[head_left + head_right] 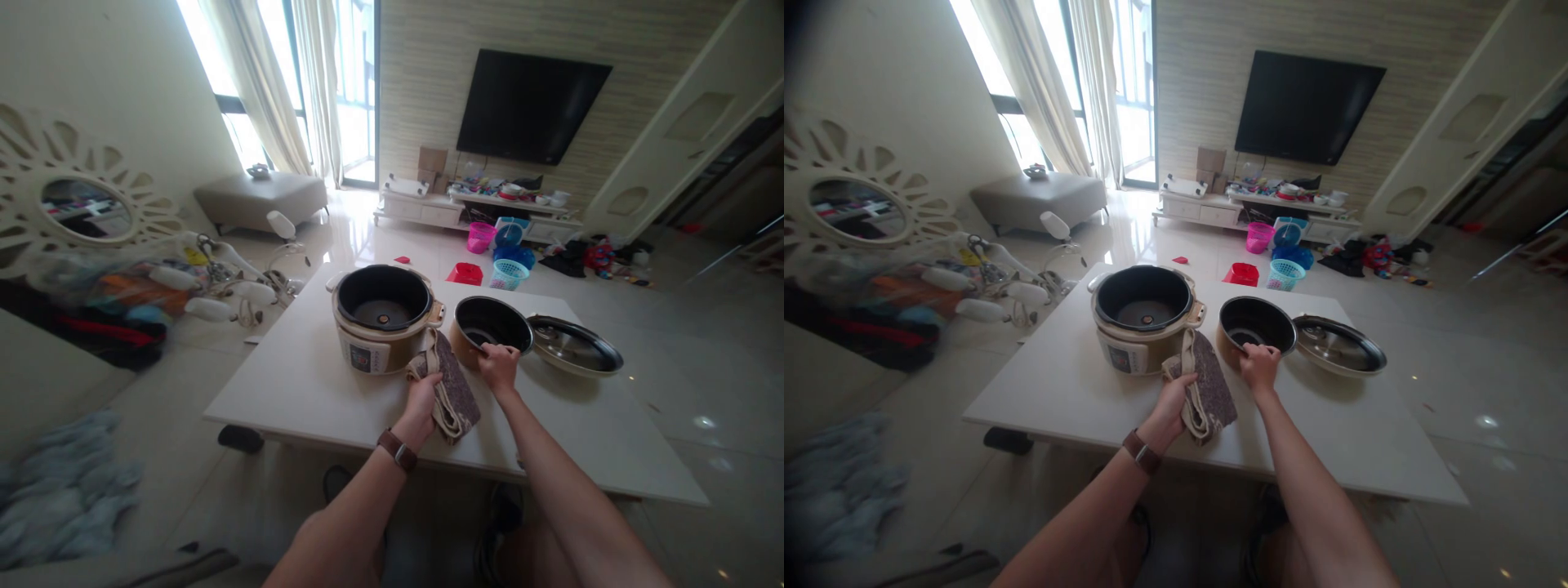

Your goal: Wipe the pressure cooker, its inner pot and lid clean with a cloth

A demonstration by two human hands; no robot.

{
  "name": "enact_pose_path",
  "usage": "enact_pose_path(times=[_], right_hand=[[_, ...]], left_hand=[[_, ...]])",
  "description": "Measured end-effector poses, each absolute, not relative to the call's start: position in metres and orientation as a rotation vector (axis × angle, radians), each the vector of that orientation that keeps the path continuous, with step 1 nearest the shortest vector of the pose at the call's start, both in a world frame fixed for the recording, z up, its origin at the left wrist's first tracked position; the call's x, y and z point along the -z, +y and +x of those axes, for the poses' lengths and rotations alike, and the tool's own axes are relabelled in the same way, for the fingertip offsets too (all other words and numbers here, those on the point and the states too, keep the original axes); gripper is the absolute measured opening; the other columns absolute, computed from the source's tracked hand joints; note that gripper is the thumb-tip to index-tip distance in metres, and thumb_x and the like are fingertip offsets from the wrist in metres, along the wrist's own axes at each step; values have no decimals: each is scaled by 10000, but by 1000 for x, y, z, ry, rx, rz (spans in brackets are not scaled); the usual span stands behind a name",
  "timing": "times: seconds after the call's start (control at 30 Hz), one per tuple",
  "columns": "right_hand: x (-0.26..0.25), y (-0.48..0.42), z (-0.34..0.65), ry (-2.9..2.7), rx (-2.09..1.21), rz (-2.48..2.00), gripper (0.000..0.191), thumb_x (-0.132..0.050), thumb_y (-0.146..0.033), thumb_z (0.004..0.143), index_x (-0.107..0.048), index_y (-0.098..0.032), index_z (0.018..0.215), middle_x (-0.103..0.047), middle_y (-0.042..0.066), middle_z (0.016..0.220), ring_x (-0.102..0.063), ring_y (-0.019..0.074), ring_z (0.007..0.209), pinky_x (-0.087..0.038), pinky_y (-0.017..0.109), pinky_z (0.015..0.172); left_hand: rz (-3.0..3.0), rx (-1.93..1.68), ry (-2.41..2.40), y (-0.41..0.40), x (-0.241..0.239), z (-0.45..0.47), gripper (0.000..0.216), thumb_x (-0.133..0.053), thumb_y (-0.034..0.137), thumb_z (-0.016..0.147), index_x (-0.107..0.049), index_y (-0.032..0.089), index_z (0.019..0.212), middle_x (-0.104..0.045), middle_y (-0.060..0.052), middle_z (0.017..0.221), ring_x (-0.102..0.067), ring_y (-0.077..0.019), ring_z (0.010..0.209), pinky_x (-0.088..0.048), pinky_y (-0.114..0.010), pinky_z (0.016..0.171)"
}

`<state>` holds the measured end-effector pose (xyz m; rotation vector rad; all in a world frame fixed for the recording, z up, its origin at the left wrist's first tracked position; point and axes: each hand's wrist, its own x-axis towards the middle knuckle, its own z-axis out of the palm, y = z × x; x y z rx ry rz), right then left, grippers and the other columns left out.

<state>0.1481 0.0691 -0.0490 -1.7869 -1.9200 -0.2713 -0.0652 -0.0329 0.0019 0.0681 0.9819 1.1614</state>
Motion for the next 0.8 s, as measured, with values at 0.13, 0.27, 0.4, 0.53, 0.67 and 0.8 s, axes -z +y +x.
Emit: enact_pose_path(times=[0.13,0.27,0.4,0.53,0.67,0.8], right_hand=[[35,108,154,-1935,195,-1821,328,-594,-412,985,-668,-180,766,-664,79,735,-489,194,792,-236,420,843],[16,140,150,-1941,126,-1822,283,-589,-326,992,-674,-128,809,-702,168,886,-504,208,901,-245,443,831],[-15,143,119,-1960,142,-1734,279,-575,-259,978,-688,-79,1158,-667,238,1288,-522,276,1202,-295,422,942],[-54,111,53,-2190,64,-1263,447,-595,-347,987,-599,-148,1387,-604,184,1463,-505,300,1369,-317,405,1082],[-73,78,-13,-2543,-19,-1029,632,-734,-468,908,-570,-158,1434,-632,172,1438,-537,315,1369,-282,429,1150],[-71,70,-40,-2653,24,-1180,467,-784,-435,883,-663,-151,1233,-711,152,1209,-607,315,1178,-313,435,1084]], left_hand=[[102,-1219,990,-32,4,-63,441,-830,165,763,-703,159,1185,-796,-131,1083,-782,-270,974,-625,-386,916],[117,-1188,977,-30,1,-63,350,-774,122,778,-718,134,1123,-800,-136,1033,-785,-268,939,-628,-382,903],[175,-1121,986,-30,-3,-64,316,-741,85,766,-719,136,1077,-796,-122,954,-784,-269,892,-631,-389,878],[301,-1034,1000,-36,-3,-63,269,-700,81,775,-722,142,1036,-788,-120,930,-773,-285,886,-616,-429,890],[487,-1066,1022,-47,-3,-63,347,-700,20,717,-739,149,1036,-791,-125,1020,-746,-299,986,-560,-461,1004],[711,-1068,992,-64,-2,-68,436,-701,-20,669,-755,166,1060,-789,-116,1124,-715,-302,1070,-517,-452,1071]])
